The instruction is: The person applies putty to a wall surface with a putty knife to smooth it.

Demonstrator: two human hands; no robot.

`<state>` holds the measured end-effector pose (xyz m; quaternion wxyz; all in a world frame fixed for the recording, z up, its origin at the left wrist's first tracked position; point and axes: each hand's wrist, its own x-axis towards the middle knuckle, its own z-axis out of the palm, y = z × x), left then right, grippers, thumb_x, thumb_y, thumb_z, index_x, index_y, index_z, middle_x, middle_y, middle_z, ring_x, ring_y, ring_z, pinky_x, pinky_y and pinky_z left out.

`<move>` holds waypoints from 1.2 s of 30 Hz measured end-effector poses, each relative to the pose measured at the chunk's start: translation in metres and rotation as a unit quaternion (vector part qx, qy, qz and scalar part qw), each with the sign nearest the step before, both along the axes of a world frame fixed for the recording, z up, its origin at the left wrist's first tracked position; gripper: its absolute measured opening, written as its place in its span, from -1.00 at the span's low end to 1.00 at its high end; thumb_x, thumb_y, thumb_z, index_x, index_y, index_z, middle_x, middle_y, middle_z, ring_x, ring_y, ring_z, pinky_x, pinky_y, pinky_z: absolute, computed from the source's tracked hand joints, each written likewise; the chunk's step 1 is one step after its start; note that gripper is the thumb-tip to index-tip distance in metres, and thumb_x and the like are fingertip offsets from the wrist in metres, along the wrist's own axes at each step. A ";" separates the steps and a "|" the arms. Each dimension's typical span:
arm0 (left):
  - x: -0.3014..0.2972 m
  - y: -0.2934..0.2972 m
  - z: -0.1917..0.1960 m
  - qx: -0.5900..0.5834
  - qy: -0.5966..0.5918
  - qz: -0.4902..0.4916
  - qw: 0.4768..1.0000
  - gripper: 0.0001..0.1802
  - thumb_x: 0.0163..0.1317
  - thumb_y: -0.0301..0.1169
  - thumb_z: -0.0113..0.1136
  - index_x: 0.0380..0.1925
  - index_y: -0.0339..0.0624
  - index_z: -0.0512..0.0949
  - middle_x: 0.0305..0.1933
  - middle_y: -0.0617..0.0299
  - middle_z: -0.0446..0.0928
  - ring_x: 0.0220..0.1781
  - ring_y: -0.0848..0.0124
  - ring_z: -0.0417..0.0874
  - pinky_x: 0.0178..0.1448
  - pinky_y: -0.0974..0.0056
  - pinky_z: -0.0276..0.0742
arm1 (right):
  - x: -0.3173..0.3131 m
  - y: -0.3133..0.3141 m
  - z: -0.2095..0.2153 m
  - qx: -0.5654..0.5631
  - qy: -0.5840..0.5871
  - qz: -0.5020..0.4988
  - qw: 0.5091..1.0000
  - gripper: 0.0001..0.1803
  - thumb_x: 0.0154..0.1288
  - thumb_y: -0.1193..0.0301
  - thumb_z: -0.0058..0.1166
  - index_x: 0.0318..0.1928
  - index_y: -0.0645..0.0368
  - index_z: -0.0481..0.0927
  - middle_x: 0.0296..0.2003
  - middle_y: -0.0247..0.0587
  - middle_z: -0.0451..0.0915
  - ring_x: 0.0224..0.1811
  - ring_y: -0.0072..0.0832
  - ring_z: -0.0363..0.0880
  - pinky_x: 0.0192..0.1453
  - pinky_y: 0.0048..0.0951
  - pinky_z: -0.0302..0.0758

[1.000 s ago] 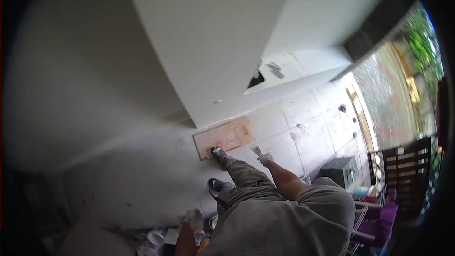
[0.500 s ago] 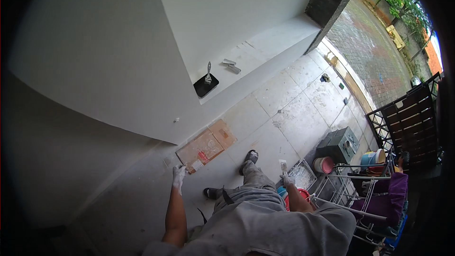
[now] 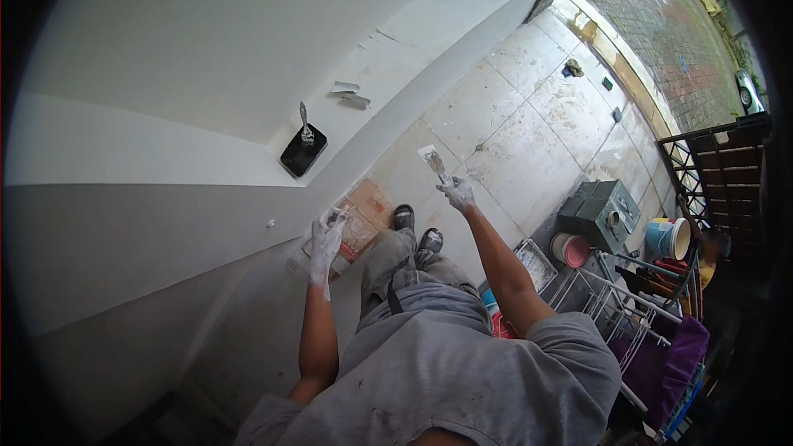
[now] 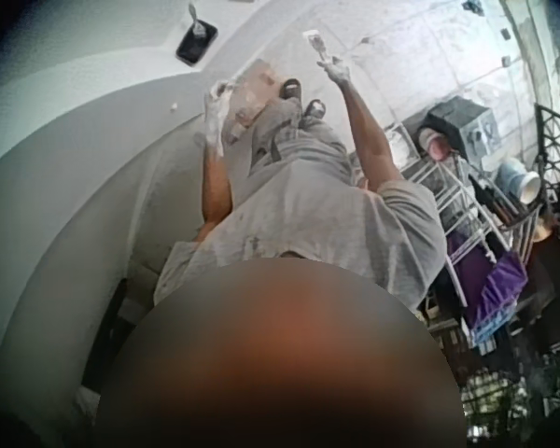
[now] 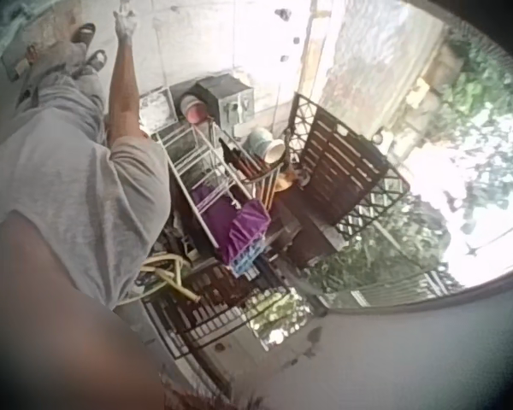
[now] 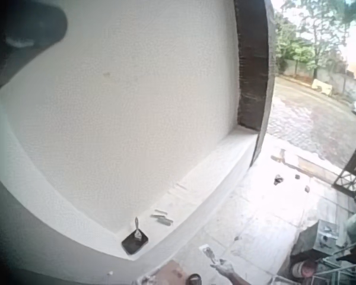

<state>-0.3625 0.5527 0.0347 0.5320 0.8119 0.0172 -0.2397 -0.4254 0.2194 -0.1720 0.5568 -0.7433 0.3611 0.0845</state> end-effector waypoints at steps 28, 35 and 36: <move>0.570 -0.184 0.253 0.618 -0.736 0.117 0.249 -0.39 0.38 -0.28 -0.37 0.34 -0.33 -0.15 0.39 -0.33 -0.12 0.40 -0.36 -0.13 0.27 -0.40 -0.13 | 0.348 -0.181 -0.039 -0.095 0.154 0.150 0.972 -0.44 0.10 -0.08 0.12 -0.07 0.09 0.57 -0.18 0.05 0.59 -0.08 -0.03 0.55 0.00 -0.14 0.45; 0.574 -0.172 0.250 0.668 -0.721 0.027 0.181 -0.32 0.35 -0.41 -0.29 0.39 -0.13 -0.31 0.40 -0.34 -0.13 0.35 -0.52 -0.17 0.20 -0.53 -0.12 | 0.421 -0.167 -0.044 -0.092 0.134 0.197 0.967 -0.39 0.16 -0.08 0.03 -0.03 0.20 0.53 -0.20 0.12 0.59 -0.07 0.00 0.54 0.02 -0.11 0.43; 0.573 -0.176 0.251 0.670 -0.720 0.025 0.178 -0.32 0.35 -0.41 -0.29 0.39 -0.13 -0.31 0.40 -0.34 -0.13 0.35 -0.52 -0.17 0.20 -0.53 -0.12 | 0.430 -0.163 -0.043 -0.084 0.139 0.194 0.967 -0.41 0.17 -0.06 0.03 -0.05 0.20 0.54 -0.20 0.13 0.59 -0.07 0.01 0.54 0.01 -0.10 0.43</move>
